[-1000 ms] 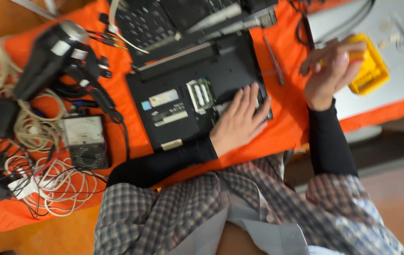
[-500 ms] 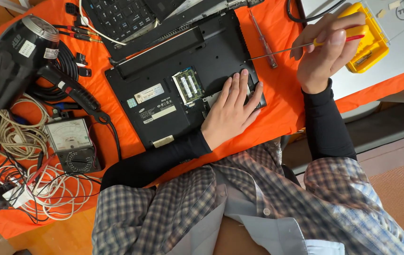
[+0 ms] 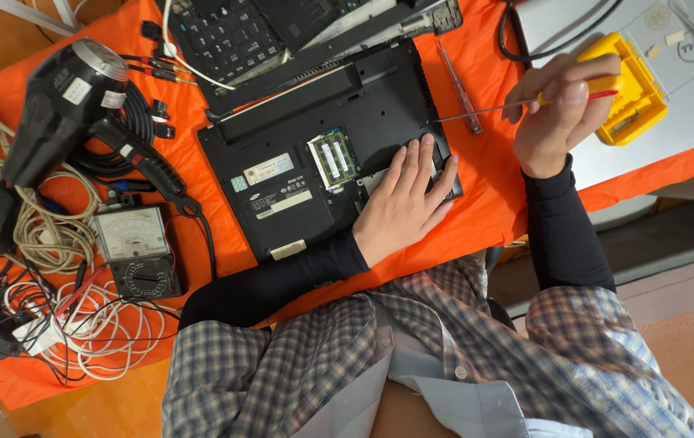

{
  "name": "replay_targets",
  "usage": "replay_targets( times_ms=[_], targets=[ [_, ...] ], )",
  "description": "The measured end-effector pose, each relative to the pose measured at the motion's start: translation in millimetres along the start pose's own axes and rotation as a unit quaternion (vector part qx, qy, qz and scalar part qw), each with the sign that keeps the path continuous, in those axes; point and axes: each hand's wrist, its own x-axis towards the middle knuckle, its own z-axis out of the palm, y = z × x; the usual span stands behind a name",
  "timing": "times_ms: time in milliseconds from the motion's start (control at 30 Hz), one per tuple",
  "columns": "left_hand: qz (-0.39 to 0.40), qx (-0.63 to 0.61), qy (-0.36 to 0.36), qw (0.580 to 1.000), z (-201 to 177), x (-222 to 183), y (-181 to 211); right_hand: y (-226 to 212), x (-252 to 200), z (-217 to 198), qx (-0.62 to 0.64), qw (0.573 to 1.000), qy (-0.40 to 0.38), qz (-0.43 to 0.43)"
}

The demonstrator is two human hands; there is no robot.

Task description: The person is repairing a laptop by unscrewing the back panel using a screwdriver.

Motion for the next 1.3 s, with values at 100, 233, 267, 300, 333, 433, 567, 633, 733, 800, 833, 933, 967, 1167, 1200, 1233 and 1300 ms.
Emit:
replay_targets(
  times_ms=[100,233,267,300,333,433,567,633,733,800,833,933,967,1167,1200,1233,1300],
  targets=[
    [-0.006,0.013,0.007,1.000,-3.9,0.3,-0.3,-2.0,5.8,6.9,0.016,1.000,-0.012,-0.013],
    [-0.009,0.016,0.013,1.000,-6.4,0.3,-0.9,-55.5,45.0,39.7,-0.073,0.986,-0.128,-0.073],
    [-0.017,0.024,0.019,0.999,-5.9,1.2,-2.4,-60.4,53.4,43.2,-0.067,0.985,-0.135,-0.082],
    [-0.014,0.020,0.014,1.000,-6.2,0.1,-1.7,-67.1,58.6,45.9,-0.163,0.960,-0.191,-0.122],
    [-0.010,0.015,0.010,1.000,-6.0,-0.7,-1.0,-73.5,63.7,48.3,-0.257,0.921,-0.243,-0.161],
    [-0.009,0.018,0.015,1.000,-3.1,-0.7,-1.1,-73.6,74.3,47.8,-0.231,0.912,-0.326,-0.094],
    [-0.015,0.021,0.025,0.999,4.9,-3.2,1.2,-66.2,68.1,52.7,-0.235,0.912,-0.331,-0.055],
    [-0.012,0.022,0.022,0.999,9.2,-3.3,2.2,-47.6,54.7,43.8,-0.086,0.959,-0.269,-0.010],
    [-0.010,0.027,0.017,0.999,10.1,-3.3,2.2,-37.2,50.9,31.6,-0.087,0.963,-0.252,-0.034],
    [-0.010,0.028,0.018,0.999,10.4,-3.1,3.4,-51.4,56.4,39.8,-0.097,0.959,-0.258,-0.062],
    [-0.010,0.030,0.017,0.999,10.4,-3.0,2.9,-58.0,59.4,44.6,-0.106,0.955,-0.263,-0.090],
    [-0.012,0.027,0.015,0.999,11.3,-3.3,3.9,-56.2,56.5,40.4,-0.136,0.960,-0.239,-0.058],
    [-0.012,0.028,0.016,0.999,11.0,-3.4,3.5,-47.3,52.9,36.7,-0.135,0.960,-0.239,-0.059],
    [-0.008,0.017,0.014,1.000,9.3,-2.8,2.0,-25.7,45.5,30.3,-0.070,0.978,-0.188,-0.056],
    [-0.008,0.017,0.013,1.000,9.3,-3.0,2.2,-28.7,46.1,32.8,-0.094,0.973,-0.192,-0.083],
    [-0.008,0.016,0.012,1.000,9.4,-3.0,2.3,-31.7,47.1,35.1,-0.118,0.967,-0.195,-0.109],
    [-0.009,0.016,0.013,1.000,10.5,-3.1,2.7,-40.2,48.6,39.6,-0.099,0.966,-0.217,-0.096]
  ],
)
